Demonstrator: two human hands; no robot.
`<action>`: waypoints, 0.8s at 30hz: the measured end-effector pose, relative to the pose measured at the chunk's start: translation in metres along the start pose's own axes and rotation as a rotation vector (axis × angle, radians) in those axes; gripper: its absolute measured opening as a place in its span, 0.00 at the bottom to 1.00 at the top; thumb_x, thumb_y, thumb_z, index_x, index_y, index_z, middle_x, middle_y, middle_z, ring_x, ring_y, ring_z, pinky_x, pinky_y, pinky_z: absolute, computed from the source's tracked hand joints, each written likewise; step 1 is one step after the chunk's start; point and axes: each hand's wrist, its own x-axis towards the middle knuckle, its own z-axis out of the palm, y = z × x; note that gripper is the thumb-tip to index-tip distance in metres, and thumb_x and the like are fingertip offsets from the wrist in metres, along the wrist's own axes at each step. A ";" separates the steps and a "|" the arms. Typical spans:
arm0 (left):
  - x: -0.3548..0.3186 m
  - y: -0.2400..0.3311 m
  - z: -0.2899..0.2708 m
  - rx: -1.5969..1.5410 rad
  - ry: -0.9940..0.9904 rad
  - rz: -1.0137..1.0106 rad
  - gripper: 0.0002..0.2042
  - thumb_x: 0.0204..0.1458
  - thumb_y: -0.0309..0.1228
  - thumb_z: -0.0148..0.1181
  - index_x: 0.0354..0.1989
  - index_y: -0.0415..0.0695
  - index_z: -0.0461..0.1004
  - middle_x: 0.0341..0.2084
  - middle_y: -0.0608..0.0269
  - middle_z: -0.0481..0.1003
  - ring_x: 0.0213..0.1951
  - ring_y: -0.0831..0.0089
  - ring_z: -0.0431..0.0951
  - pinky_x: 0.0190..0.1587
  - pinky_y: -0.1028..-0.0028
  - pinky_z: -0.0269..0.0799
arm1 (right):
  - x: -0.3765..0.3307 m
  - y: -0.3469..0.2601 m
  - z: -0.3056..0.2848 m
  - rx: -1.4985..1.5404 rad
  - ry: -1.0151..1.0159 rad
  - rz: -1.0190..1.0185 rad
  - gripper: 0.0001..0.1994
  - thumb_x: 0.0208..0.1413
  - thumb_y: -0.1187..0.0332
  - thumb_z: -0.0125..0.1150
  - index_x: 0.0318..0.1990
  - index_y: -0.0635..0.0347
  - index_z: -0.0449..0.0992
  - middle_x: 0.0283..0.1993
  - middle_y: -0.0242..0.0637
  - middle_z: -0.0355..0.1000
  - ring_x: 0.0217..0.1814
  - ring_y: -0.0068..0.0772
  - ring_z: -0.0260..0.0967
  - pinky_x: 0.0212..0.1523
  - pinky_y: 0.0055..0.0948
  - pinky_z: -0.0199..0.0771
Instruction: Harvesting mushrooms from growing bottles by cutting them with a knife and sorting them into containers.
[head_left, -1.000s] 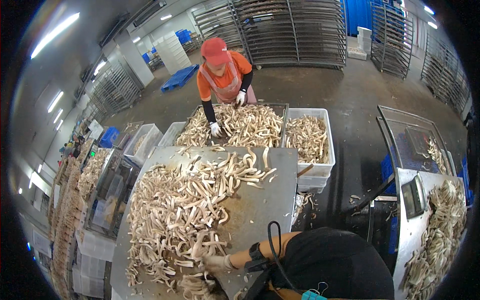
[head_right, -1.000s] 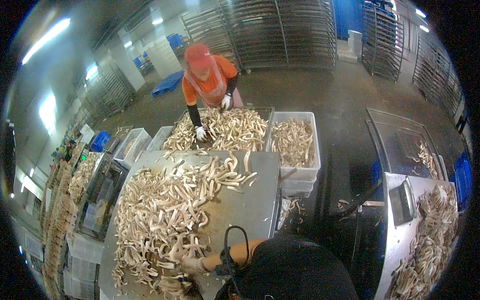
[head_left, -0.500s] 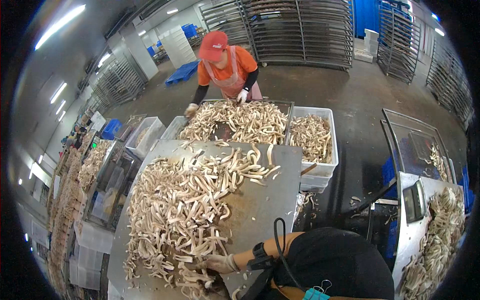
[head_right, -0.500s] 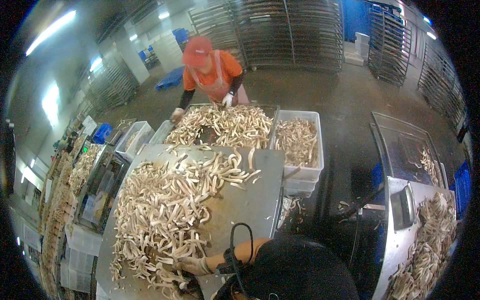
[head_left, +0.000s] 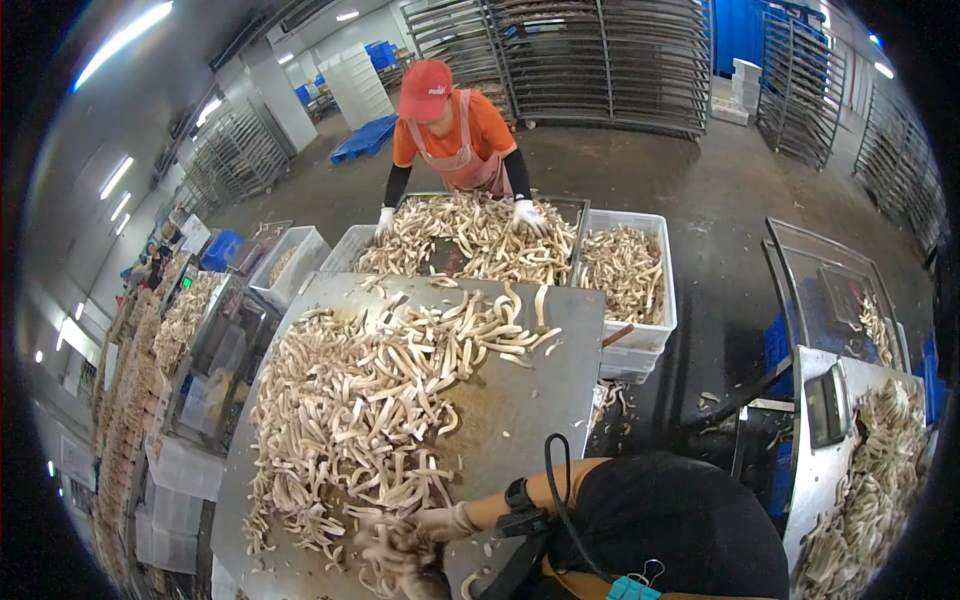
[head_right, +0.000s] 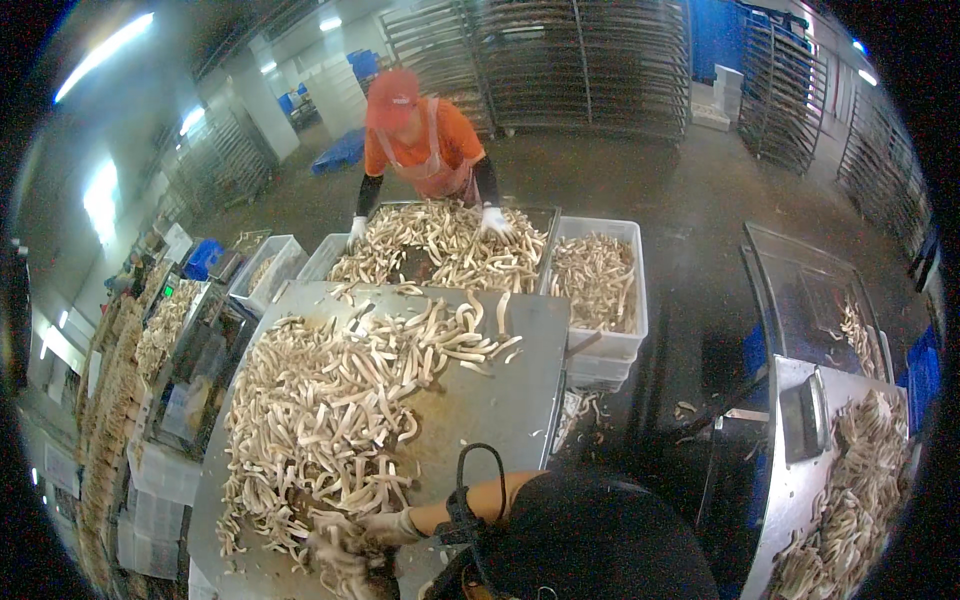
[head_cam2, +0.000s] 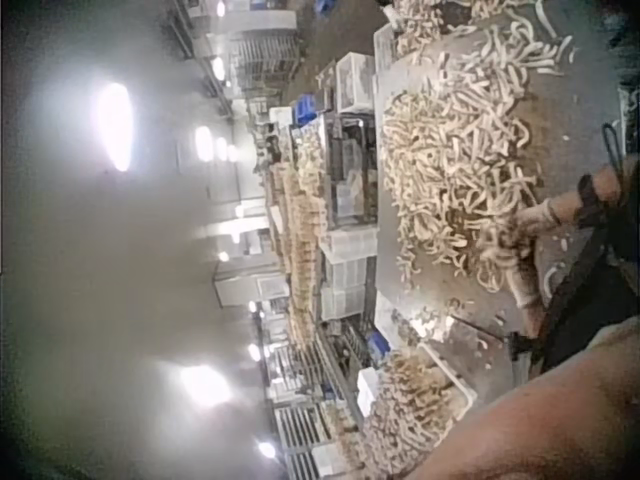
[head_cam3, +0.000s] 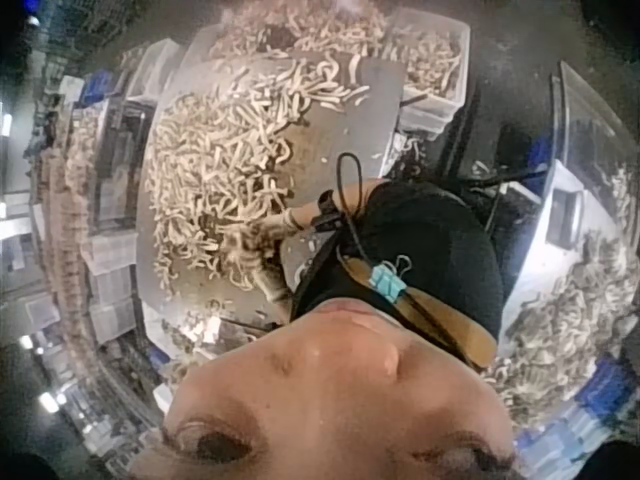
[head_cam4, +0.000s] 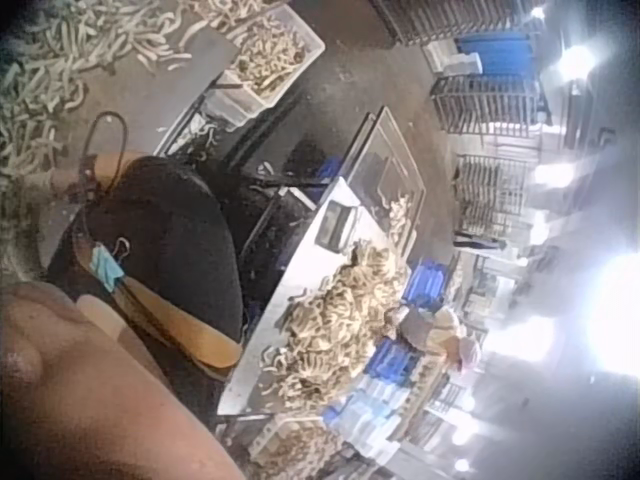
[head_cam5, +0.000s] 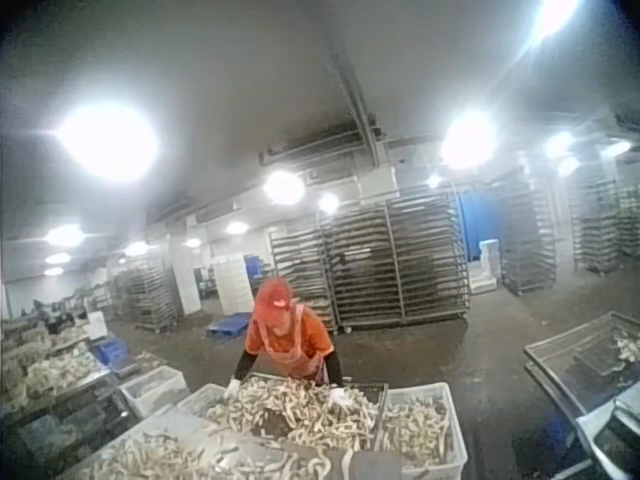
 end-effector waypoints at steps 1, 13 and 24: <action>0.000 -0.001 -0.002 -0.002 0.007 -0.005 0.19 0.54 0.29 0.51 0.54 0.38 0.59 0.39 0.57 0.69 0.41 0.68 0.70 0.45 0.68 0.69 | -0.007 0.001 0.004 0.003 -0.127 -0.154 0.17 0.54 0.59 0.57 0.44 0.64 0.71 0.33 0.36 0.71 0.29 0.28 0.64 0.32 0.32 0.66; -0.004 -0.007 0.001 -0.040 0.000 -0.057 0.20 0.55 0.30 0.50 0.56 0.37 0.59 0.39 0.56 0.71 0.41 0.68 0.72 0.44 0.68 0.70 | -0.006 -0.010 0.011 -0.094 -0.048 -0.189 0.34 0.44 0.73 0.62 0.60 0.67 0.53 0.43 0.41 0.66 0.45 0.24 0.60 0.48 0.26 0.63; -0.012 0.011 0.023 -0.069 0.119 -0.097 0.18 0.54 0.27 0.49 0.53 0.36 0.64 0.34 0.56 0.74 0.36 0.69 0.73 0.39 0.69 0.72 | 0.020 -0.015 0.008 -0.002 0.034 0.093 0.23 0.47 0.66 0.63 0.51 0.59 0.63 0.43 0.32 0.64 0.42 0.27 0.61 0.46 0.28 0.61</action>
